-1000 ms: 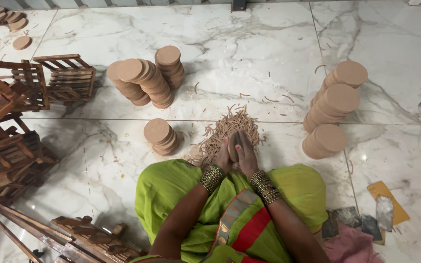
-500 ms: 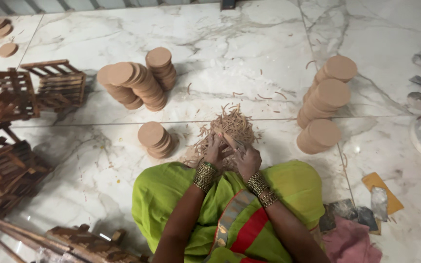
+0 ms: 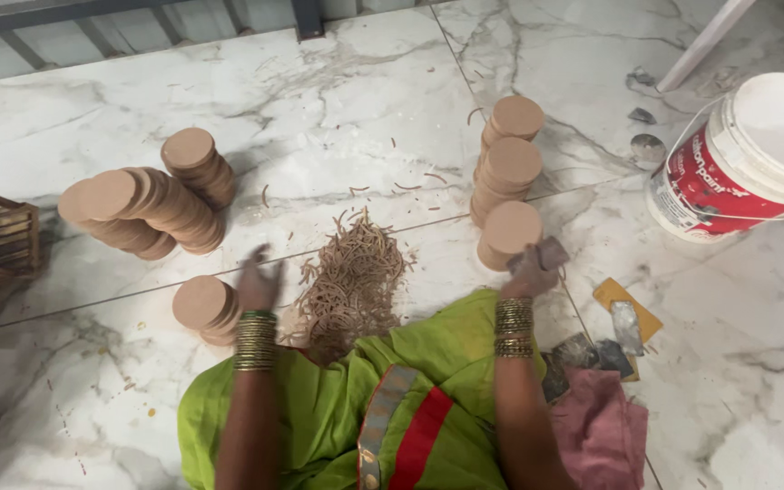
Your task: The person sits on the floor and sands round wooden discs one at a time, rubbing the surfaces by hand, then stacks the finished discs into piles on the floor. They repeatedly pick up a disc, sand it, and place it onto a growing stack.
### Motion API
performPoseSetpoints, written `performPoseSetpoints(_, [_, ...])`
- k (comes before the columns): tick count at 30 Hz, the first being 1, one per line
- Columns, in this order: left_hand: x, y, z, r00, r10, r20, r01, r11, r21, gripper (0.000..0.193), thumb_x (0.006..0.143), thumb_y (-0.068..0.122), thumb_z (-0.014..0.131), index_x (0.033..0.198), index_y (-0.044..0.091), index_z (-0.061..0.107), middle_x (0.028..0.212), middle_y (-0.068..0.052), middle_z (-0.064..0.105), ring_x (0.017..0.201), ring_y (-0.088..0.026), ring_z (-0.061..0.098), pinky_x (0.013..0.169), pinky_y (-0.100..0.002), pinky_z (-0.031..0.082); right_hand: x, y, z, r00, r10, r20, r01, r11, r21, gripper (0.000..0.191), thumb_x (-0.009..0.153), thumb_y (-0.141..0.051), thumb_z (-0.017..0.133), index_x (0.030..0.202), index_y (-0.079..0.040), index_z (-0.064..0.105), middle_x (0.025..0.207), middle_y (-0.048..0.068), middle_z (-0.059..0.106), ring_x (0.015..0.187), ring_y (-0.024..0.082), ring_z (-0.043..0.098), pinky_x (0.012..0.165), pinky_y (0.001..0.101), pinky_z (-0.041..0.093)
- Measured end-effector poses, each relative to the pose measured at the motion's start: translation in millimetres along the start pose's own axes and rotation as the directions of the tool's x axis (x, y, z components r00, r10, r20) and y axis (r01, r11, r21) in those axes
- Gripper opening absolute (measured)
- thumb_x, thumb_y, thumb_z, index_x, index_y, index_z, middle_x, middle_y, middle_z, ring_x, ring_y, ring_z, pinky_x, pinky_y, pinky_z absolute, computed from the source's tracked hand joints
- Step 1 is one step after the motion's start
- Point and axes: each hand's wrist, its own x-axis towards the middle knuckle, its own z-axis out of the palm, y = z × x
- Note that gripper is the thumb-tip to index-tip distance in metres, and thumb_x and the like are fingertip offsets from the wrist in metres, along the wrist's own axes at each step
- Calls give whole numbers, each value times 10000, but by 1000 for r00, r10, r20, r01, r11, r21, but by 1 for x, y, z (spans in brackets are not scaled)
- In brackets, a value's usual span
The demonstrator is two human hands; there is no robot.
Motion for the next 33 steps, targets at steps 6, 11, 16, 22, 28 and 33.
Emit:
performPoseSetpoints(6, [9, -16, -82, 866, -494, -76, 472, 758, 450, 890, 800, 532, 820, 1539, 248, 412, 1559, -150, 389, 1403, -458, 370, 1053, -654, 447, 20, 2, -4, 978, 205, 28, -207, 974, 87, 515, 791, 154, 675, 1279, 5, 607, 1121, 117, 689, 894, 233, 678, 655, 372, 569])
performPoseSetpoints(11, [10, -32, -82, 715, -698, -45, 649, 638, 415, 1175, 686, 551, 896, 1611, 278, 226, 1647, -164, 160, 1476, -499, 213, 1028, -748, 411, 20, 4, 3, 968, 169, 188, -191, 976, 105, 645, 793, 202, 680, 1360, -39, 489, 1254, 127, 631, 1009, 216, 700, 786, 359, 628])
performPoseSetpoints(16, [13, -52, -67, 705, -705, -80, 657, 607, 447, 1258, 653, 523, 937, 1624, 295, 170, 1685, -164, 59, 1487, -513, 175, 985, -754, 458, 11, 2, -3, 920, 307, 245, -341, 933, 112, 629, 778, 193, 679, 1317, -70, 489, 1127, 101, 629, 895, 230, 684, 695, 401, 613])
performPoseSetpoints(22, [10, -67, -78, 798, -586, -138, 577, 679, 454, 1252, 632, 449, 958, 1646, 279, 242, 1596, -119, 297, 1415, -483, 346, 974, -666, 519, -7, 8, 2, 926, 133, 355, -126, 991, -42, 539, 699, 210, 713, 1182, 23, 564, 996, 111, 687, 736, 206, 692, 504, 359, 557])
performPoseSetpoints(28, [12, -66, -85, 750, -641, -161, 630, 619, 469, 1200, 596, 502, 978, 1561, 286, 298, 1477, -152, 354, 1349, -420, 371, 989, -673, 456, -13, 6, 2, 845, 52, 532, -25, 998, -58, 395, 824, 167, 764, 1193, 112, 636, 1034, 202, 704, 708, 251, 663, 559, 357, 576])
performPoseSetpoints(33, [1, -54, -93, 803, -509, -311, 593, 735, 328, 1180, 599, 451, 976, 1576, 257, 342, 1457, -170, 381, 1321, -422, 397, 982, -659, 464, -17, 8, 0, 971, 145, 189, -164, 983, 86, 505, 767, 176, 664, 1199, -56, 543, 1142, 103, 655, 897, 178, 717, 662, 346, 644])
